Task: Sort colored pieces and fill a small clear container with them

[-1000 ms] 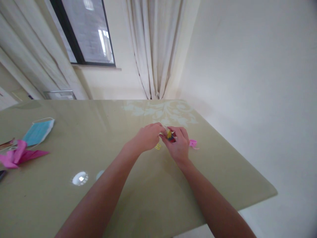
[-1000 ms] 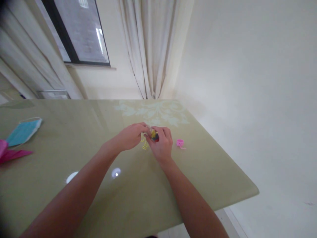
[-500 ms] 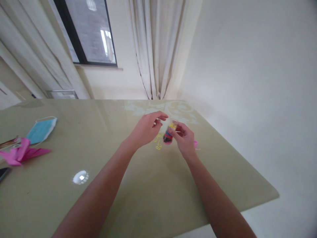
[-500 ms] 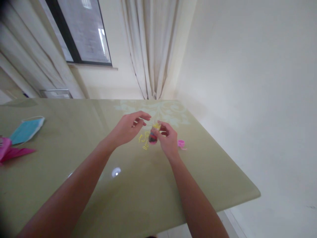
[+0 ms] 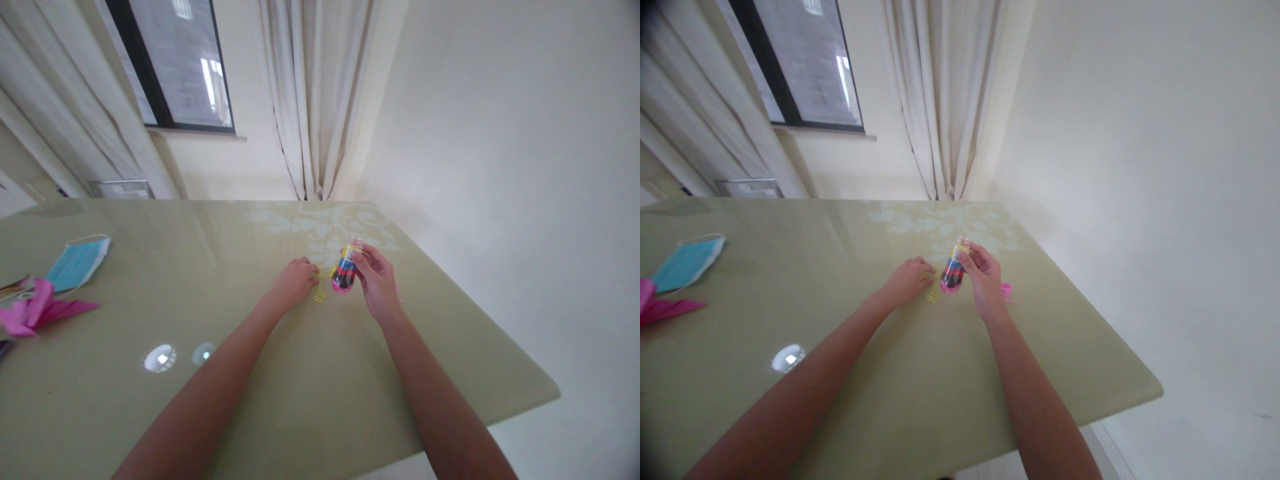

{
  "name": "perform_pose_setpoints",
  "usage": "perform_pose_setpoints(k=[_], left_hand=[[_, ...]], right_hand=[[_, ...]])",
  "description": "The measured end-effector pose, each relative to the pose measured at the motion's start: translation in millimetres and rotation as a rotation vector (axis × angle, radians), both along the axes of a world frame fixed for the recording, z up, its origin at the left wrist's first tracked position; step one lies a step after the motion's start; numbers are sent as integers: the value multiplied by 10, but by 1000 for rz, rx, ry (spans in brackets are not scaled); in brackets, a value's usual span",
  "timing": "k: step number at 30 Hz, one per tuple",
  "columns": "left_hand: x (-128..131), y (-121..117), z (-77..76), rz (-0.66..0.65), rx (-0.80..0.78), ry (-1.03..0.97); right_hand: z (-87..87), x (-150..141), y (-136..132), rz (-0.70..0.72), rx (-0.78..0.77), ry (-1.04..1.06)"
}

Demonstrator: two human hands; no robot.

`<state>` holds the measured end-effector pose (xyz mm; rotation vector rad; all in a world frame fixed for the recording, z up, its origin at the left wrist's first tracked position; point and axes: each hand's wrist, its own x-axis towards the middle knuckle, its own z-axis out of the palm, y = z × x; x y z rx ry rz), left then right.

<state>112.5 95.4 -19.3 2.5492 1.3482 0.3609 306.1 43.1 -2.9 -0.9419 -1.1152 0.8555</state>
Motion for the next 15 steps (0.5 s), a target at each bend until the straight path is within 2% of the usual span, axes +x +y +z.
perform_pose_setpoints(k=[10, 15], left_hand=[[27, -27, 6, 48, -28, -34], [19, -41, 19, 67, -24, -118]], right_hand=[[-9, 5, -9, 77, -4, -26], [-1, 3, -16, 94, -2, 13]])
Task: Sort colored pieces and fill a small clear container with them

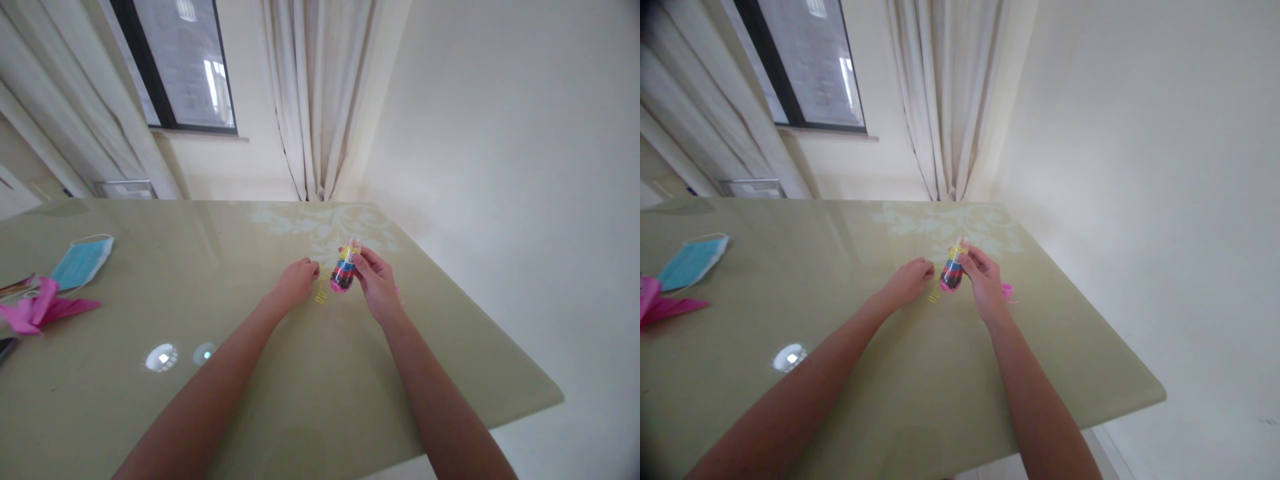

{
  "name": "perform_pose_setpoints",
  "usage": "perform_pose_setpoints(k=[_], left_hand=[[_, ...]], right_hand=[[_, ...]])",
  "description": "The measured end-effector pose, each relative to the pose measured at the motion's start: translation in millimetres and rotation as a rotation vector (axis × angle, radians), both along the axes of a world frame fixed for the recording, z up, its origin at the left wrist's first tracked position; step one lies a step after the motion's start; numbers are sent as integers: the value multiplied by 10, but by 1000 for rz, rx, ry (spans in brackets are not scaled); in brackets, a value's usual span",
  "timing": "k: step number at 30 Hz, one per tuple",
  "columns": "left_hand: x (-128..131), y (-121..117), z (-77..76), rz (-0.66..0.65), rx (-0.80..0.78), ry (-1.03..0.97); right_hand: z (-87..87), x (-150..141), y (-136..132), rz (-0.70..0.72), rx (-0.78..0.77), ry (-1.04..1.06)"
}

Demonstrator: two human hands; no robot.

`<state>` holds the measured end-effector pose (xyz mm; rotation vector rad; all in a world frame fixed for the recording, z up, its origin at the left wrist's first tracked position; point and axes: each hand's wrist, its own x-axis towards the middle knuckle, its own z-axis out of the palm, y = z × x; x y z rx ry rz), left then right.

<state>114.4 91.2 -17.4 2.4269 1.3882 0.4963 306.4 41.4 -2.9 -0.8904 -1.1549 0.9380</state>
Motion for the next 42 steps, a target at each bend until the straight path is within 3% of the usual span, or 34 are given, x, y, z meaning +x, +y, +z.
perform_pose_setpoints(k=[7, 12, 15, 17, 25, 31, 36, 40, 42], left_hand=[[-104, 158, 173, 70, -31, -275], [-129, 178, 378, 57, -160, -929], [-98, 105, 506, -35, -170, -1077], [-76, 45, 572, -73, -140, -1044], [-20, -106, 664, -132, 162, -555], [-9, -133, 677, -215, 355, -429], [-68, -162, 726, -258, 412, -266], [-89, -116, 744, -316, 363, -380], [-93, -41, 681, -253, 307, -487]], right_hand=[[-42, -3, 41, -64, -66, -29], [-113, -65, 42, -44, -114, -150], [-114, -126, 1, -8, -138, -204], [-95, -162, -28, 5, -133, -236], [-37, -198, -74, -39, -69, -255], [-28, -185, -62, -121, 5, -288], [-38, -174, -65, -168, 18, -313], [-58, -127, -35, -177, 24, -307], [-80, -89, 0, -202, 19, -288]])
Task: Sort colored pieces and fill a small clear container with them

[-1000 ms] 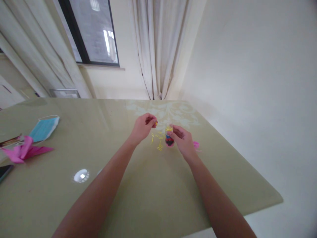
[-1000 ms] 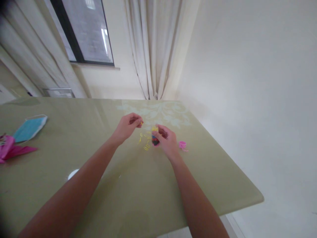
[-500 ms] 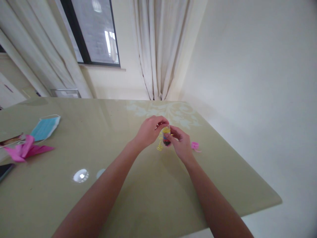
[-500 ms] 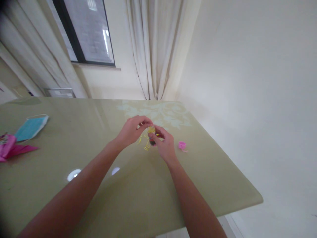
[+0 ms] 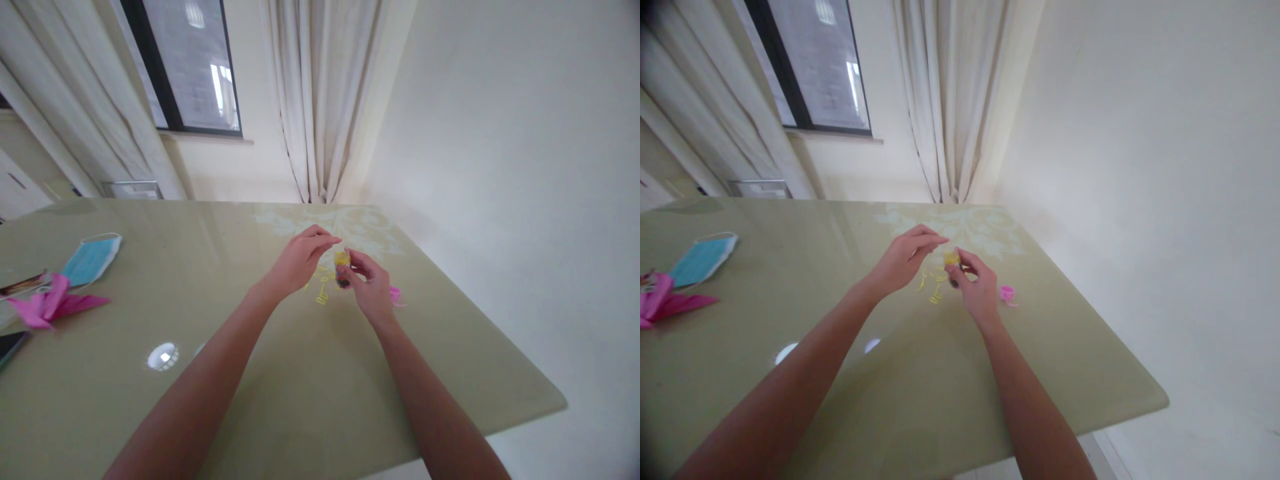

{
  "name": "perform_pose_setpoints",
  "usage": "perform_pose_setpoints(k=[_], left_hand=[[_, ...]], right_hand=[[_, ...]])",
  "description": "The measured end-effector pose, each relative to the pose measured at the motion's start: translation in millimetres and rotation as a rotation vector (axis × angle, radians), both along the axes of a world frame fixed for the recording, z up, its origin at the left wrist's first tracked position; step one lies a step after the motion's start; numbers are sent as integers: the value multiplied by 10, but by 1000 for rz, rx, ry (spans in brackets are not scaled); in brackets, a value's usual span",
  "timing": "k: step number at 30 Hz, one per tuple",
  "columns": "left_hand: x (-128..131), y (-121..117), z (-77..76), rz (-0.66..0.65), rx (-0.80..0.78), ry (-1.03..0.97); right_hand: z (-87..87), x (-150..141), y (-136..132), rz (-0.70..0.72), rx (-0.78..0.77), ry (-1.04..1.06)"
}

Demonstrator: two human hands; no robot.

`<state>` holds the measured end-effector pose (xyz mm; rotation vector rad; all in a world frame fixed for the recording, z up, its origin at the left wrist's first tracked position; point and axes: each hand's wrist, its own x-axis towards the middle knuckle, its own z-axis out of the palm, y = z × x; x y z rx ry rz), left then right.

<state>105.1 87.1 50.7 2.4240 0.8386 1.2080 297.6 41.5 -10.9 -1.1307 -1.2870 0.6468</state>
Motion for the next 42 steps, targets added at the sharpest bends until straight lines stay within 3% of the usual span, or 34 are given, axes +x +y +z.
perform_pose_setpoints(k=[2, 4, 7, 10, 12, 16, 19, 28, 32, 34, 39, 42], left_hand=[[-11, 92, -146, 110, -98, 4], [-27, 172, -363, 229, -209, 197], [-33, 215, -720, 283, -246, 479], [8, 181, -949, 228, -259, 530], [51, 153, -983, 130, -245, 522], [102, 126, -847, -52, -195, 511], [93, 112, -740, -115, -217, 552], [116, 158, -798, -143, -312, 517], [76, 166, -687, -54, -305, 450], [45, 166, -578, -4, -293, 325], [50, 116, -281, 74, -397, -325], [113, 51, -177, 59, -437, -519]], right_hand=[[-29, 40, 41, -27, 9, 32], [-62, 72, 78, -51, 25, 57], [-96, 95, 106, -69, 32, 58], [-100, 93, 102, -43, 22, 49], [-92, 89, 93, -29, 26, 52], [-81, 95, 81, -43, 30, 39], [-82, 105, 82, -49, 31, 28], [-91, 97, 97, -46, 22, 45], [-65, 84, 84, -46, 6, 50], [-42, 65, 64, -37, -21, 38], [4, -55, -21, -14, -56, -64], [12, -148, -82, 22, -53, -102]])
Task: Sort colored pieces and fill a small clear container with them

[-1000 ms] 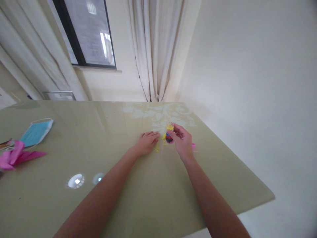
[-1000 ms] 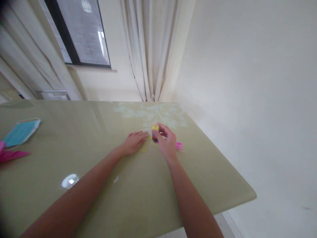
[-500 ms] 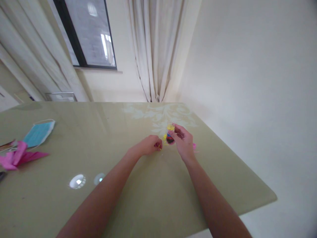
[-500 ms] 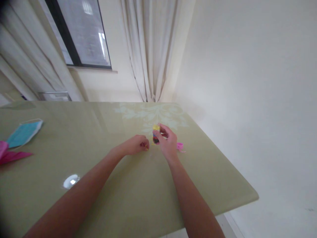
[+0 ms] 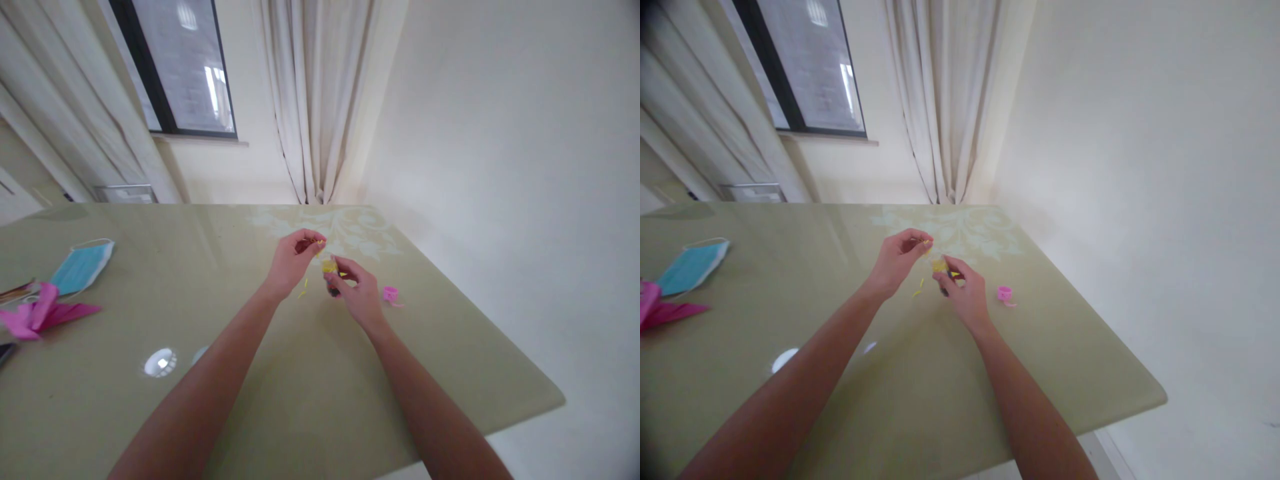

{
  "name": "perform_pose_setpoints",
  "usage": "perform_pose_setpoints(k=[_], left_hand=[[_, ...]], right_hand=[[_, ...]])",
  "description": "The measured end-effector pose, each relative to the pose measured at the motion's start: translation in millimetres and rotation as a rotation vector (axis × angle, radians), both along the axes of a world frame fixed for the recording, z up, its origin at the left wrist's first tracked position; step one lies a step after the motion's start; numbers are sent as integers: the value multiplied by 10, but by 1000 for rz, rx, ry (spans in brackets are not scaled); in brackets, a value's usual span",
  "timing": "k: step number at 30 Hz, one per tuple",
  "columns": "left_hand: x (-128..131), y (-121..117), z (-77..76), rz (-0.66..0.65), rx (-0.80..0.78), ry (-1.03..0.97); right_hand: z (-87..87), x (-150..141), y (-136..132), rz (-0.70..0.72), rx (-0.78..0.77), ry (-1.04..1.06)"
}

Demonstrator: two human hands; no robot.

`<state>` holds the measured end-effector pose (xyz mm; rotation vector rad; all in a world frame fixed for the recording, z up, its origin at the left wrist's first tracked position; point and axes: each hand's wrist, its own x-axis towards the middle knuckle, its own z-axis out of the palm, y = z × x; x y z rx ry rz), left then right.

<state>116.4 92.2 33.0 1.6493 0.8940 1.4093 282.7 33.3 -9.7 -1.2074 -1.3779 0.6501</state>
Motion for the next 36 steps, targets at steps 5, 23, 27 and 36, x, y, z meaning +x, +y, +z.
perform_pose_setpoints(k=[5, 23, 27, 36], left_hand=[[60, -60, 16, -49, 34, 0], [-113, -152, 258, -9, 498, 707], [-116, -232, 338, -48, 585, 904], [-102, -287, 362, 26, 552, 1056]], right_hand=[[13, -88, -62, 32, 35, -11], [9, -75, -55, -57, 87, 28], [39, -74, -75, -73, 88, 10], [-19, -58, -66, -119, 109, -76]])
